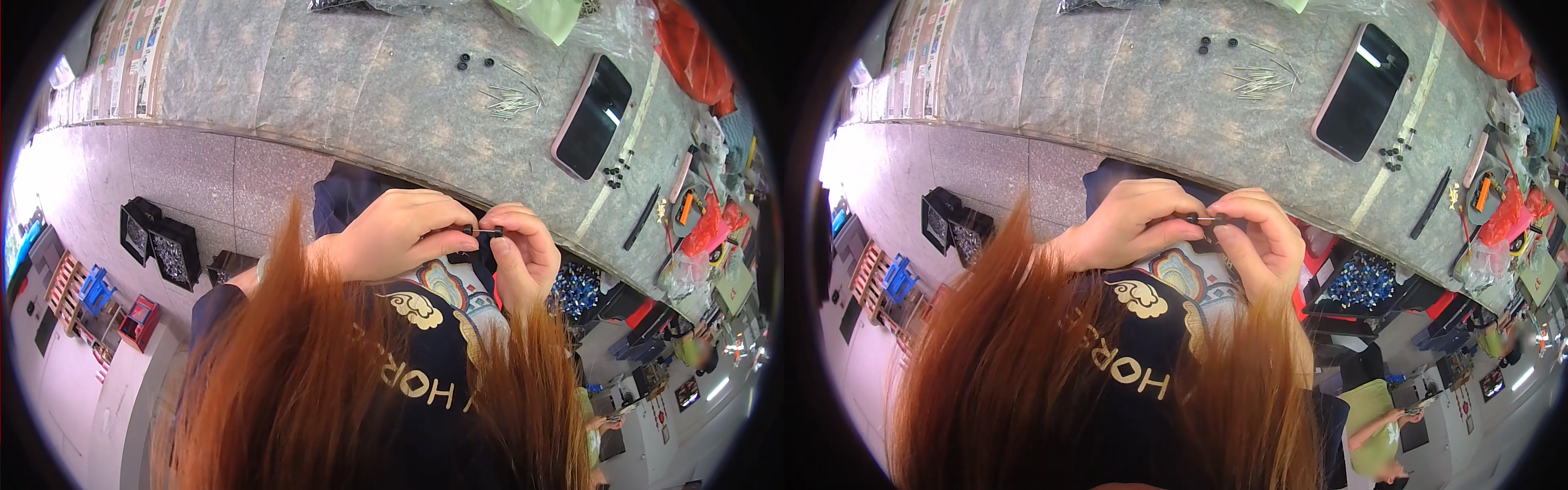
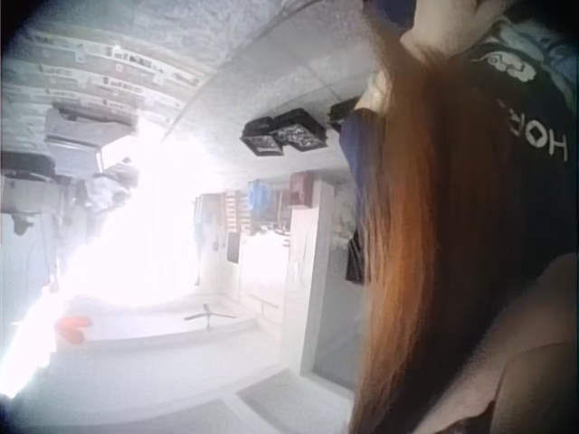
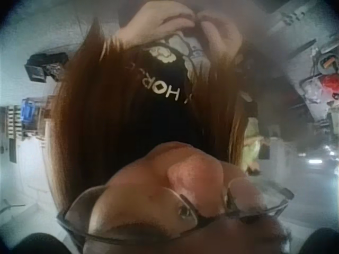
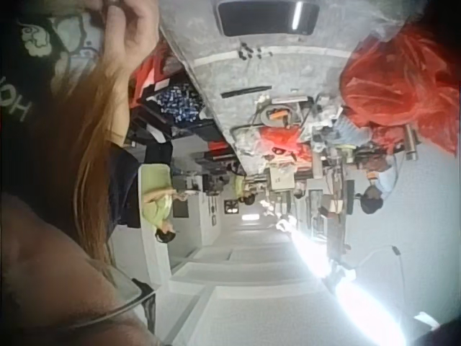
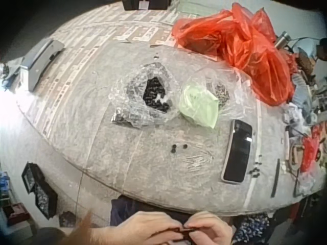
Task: Assembling small black plastic components with metal pins at a workbench.
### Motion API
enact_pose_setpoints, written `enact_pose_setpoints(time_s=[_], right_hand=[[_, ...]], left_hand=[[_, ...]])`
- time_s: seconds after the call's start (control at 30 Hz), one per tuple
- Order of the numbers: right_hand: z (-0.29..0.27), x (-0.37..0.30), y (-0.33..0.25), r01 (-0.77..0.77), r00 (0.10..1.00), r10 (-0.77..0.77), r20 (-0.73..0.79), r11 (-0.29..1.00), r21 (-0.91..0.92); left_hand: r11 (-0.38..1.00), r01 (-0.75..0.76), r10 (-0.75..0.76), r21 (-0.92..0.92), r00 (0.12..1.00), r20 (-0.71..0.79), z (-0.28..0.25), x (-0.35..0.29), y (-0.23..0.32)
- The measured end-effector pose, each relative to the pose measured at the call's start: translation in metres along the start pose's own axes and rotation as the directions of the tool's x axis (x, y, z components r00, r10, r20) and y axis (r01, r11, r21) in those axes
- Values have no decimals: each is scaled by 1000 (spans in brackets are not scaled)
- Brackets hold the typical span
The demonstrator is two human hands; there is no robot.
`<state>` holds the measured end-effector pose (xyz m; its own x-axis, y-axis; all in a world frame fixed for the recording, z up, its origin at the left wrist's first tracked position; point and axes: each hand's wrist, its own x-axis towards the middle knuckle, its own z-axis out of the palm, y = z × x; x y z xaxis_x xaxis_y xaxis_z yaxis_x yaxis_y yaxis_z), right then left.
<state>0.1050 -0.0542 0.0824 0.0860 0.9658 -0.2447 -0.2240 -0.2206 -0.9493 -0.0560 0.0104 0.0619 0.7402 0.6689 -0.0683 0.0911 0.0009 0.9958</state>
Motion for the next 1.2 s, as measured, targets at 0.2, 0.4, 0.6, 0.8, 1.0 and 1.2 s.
enact_pose_setpoints(time_s=[0.2, 0.4, 0.6, 0.8, 1.0, 1.2], right_hand=[[-1, -10, 1, 14, 998, -10, -65, 998, 55], [-2, -14, 2, 17, 999, -12, -42, 989, 145], [-1, -16, 2, -147, 986, 167, -16, 903, 404], [0, -16, 0, -181, 979, 204, -8, 884, 430], [0, -17, 2, -185, 979, 202, 6, 882, 434], [1, -17, 1, -169, 982, 190, -5, 886, 432]], left_hand=[[1000, -2, 1, 16, 1000, 22, 4, -2, 7], [999, -34, 34, 35, 999, 13, 4, -2, 9], [1000, 24, -24, -6, 994, -106, 6, -1, 20], [993, -108, 114, 55, 986, -119, 5, 2, 20], [986, -155, 162, 64, 977, -135, 6, 4, 21], [989, -134, 142, 59, 979, -149, 6, 4, 21]])
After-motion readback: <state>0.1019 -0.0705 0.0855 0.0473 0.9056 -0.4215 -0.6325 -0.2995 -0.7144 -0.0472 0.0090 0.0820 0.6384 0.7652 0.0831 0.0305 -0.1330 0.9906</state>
